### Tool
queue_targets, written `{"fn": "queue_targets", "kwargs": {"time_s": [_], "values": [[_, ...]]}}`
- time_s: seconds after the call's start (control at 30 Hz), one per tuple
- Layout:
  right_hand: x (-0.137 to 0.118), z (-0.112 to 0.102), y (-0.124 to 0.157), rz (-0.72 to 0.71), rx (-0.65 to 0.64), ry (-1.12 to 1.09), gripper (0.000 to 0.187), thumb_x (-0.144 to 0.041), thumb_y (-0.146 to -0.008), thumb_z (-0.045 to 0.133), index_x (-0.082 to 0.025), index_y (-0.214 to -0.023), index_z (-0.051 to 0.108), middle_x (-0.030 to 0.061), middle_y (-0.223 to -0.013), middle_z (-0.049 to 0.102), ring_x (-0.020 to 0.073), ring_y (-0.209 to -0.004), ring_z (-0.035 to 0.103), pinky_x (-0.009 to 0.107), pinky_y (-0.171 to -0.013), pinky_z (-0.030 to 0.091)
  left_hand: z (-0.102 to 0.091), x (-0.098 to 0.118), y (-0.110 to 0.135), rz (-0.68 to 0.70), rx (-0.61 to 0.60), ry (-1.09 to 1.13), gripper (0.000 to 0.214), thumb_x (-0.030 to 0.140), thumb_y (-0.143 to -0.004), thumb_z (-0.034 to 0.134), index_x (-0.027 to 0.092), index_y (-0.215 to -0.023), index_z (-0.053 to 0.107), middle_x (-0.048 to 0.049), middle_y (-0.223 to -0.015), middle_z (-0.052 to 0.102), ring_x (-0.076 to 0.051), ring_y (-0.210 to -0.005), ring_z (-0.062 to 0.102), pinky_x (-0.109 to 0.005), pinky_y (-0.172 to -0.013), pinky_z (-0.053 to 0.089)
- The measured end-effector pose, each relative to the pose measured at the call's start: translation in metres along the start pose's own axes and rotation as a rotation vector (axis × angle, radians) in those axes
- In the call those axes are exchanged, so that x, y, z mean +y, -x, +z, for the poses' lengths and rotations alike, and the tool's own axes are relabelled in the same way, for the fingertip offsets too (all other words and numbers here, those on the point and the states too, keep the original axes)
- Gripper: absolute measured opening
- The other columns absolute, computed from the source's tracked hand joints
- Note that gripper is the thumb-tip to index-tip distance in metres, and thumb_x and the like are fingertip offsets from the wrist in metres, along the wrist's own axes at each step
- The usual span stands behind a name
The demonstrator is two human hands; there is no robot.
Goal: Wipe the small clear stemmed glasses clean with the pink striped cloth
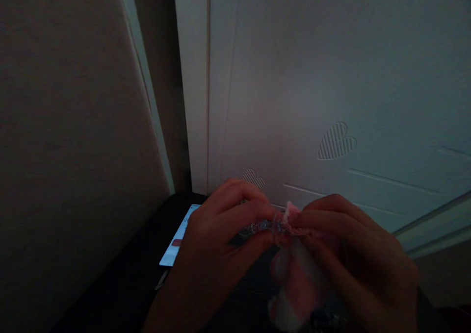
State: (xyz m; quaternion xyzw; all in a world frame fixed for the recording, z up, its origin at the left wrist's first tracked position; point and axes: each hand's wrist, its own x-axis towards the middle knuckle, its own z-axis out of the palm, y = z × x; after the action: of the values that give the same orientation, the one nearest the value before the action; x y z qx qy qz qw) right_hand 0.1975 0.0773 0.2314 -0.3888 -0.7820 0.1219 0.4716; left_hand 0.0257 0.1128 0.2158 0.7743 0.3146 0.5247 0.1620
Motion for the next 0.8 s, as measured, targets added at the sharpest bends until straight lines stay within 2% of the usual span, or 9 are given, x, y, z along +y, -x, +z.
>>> {"fn": "queue_targets", "kwargs": {"time_s": [0.17,0.33,0.53,0.67,0.8], "values": [[0.001,0.002,-0.002,0.062,0.006,0.027,0.026,-0.011,-0.083,0.054,-0.026,-0.101,0.066,-0.0003,-0.085,0.057,0.011,-0.072,0.058,0.023,-0.055,0.045,0.0,-0.003,-0.001,0.047,-0.02,-0.077,0.015,0.008,-0.072,0.068,0.021,-0.079,0.065,-0.001,-0.085,0.061,-0.017,-0.083,0.057,-0.029,-0.07,0.046],[0.004,-0.001,0.002,0.047,0.005,0.07,0.026,-0.012,-0.083,0.055,-0.026,-0.101,0.066,-0.0008,-0.087,0.057,0.0104,-0.075,0.059,0.022,-0.059,0.046,0.0,-0.01,0.001,0.026,-0.038,-0.085,0.015,0.009,-0.073,0.067,0.022,-0.08,0.069,-0.0014,-0.087,0.061,-0.016,-0.081,0.058,-0.027,-0.068,0.046],[0.014,-0.004,0.01,0.079,0.117,0.129,0.026,-0.014,-0.082,0.056,-0.029,-0.102,0.065,-0.0011,-0.09,0.06,0.0131,-0.076,0.061,0.024,-0.053,0.045,0.0,-0.012,0.004,-0.007,-0.071,0.027,0.011,0.016,-0.072,0.07,0.025,-0.078,0.074,-0.0013,-0.082,0.062,-0.015,-0.077,0.059,-0.025,-0.064,0.048],[0.018,-0.007,0.011,0.061,0.112,0.158,0.027,-0.012,-0.08,0.058,-0.029,-0.1,0.064,-0.0008,-0.09,0.061,0.0145,-0.077,0.061,0.024,-0.053,0.047,-0.004,-0.012,0.007,-0.052,-0.041,0.166,0.014,0.014,-0.07,0.072,0.026,-0.078,0.074,-0.0007,-0.082,0.062,-0.015,-0.079,0.06,-0.023,-0.065,0.049],[0.018,-0.008,0.01,0.069,0.105,0.146,0.024,-0.014,-0.082,0.057,-0.028,-0.099,0.064,0.0001,-0.09,0.061,0.0145,-0.074,0.062,0.024,-0.055,0.048,-0.006,-0.011,0.009,-0.067,-0.007,0.208,0.017,0.016,-0.076,0.067,0.028,-0.087,0.074,-0.001,-0.085,0.063,-0.016,-0.083,0.06,-0.023,-0.067,0.05]]}}
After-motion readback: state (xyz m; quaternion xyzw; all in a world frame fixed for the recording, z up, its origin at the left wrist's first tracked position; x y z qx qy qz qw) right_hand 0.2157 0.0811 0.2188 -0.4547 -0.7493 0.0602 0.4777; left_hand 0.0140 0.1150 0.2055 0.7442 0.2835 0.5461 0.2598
